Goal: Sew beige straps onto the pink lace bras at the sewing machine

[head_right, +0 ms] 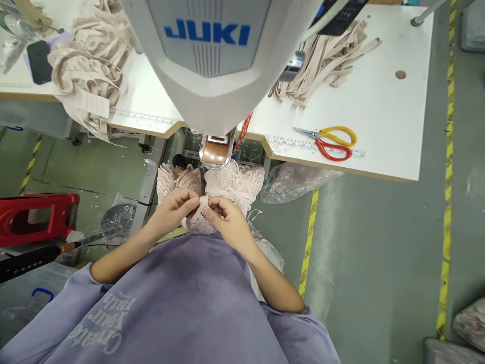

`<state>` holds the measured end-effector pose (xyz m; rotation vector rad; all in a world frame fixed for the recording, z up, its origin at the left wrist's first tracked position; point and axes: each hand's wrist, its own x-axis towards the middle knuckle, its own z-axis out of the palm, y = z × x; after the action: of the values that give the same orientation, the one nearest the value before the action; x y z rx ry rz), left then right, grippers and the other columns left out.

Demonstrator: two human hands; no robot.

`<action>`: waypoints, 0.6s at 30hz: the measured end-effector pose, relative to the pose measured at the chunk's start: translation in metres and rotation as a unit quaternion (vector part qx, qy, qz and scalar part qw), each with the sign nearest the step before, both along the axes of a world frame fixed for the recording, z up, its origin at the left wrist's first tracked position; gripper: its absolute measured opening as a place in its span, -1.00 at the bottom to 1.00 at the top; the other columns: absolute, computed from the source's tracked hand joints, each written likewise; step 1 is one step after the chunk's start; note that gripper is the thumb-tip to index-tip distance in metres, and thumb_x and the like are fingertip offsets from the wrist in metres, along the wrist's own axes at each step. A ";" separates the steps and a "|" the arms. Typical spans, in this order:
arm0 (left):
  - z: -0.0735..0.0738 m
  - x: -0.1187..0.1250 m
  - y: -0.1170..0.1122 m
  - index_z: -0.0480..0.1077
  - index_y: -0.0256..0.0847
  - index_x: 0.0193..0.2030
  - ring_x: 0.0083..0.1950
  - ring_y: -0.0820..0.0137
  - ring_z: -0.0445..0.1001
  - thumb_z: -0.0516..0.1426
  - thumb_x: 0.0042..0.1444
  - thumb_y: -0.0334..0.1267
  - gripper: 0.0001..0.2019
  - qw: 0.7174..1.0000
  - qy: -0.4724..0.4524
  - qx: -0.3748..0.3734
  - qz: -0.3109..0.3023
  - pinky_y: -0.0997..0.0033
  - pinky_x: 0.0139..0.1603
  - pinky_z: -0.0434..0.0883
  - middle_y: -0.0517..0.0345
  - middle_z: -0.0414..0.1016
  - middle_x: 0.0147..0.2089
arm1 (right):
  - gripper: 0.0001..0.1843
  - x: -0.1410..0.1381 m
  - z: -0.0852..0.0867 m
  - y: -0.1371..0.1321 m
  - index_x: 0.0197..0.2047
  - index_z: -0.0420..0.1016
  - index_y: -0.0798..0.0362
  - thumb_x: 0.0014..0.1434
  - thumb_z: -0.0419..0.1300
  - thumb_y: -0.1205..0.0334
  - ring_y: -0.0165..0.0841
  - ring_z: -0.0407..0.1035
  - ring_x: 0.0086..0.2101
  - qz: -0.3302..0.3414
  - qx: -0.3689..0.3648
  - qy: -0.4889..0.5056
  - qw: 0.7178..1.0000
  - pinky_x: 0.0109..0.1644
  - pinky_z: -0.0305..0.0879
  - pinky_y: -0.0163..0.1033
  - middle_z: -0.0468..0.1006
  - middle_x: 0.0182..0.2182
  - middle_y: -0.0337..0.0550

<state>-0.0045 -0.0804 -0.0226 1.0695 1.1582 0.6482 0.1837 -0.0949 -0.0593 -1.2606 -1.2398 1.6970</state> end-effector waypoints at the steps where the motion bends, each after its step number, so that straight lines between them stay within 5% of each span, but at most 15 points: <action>1: 0.000 0.000 0.000 0.31 -0.20 -0.37 -0.48 0.52 0.25 0.09 0.33 -0.01 -0.66 1.000 0.008 0.004 -0.002 0.49 -0.43 0.26 0.30 0.28 -0.50 | -0.69 0.000 0.001 0.000 -0.26 0.47 0.03 0.22 0.29 -0.07 -0.44 0.24 -0.42 -0.001 -0.003 0.003 1.000 -0.33 0.23 -0.31 0.39 -0.42 -0.28; 18: -0.002 0.009 0.002 0.33 -0.24 -0.41 -0.47 0.53 0.16 0.09 0.30 -0.02 -0.65 0.995 0.086 0.045 0.013 0.50 -0.44 0.16 0.32 0.21 -0.50 | -0.68 0.000 0.008 -0.002 -0.37 0.48 0.06 0.13 0.38 -0.02 -0.47 0.17 -0.47 0.002 -0.065 0.052 0.997 -0.38 0.12 -0.32 0.37 -0.49 -0.31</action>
<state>0.0049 -0.0779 -0.0246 1.2068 1.3032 0.6423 0.1835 -0.0969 -0.0509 -1.2284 -1.0881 1.8469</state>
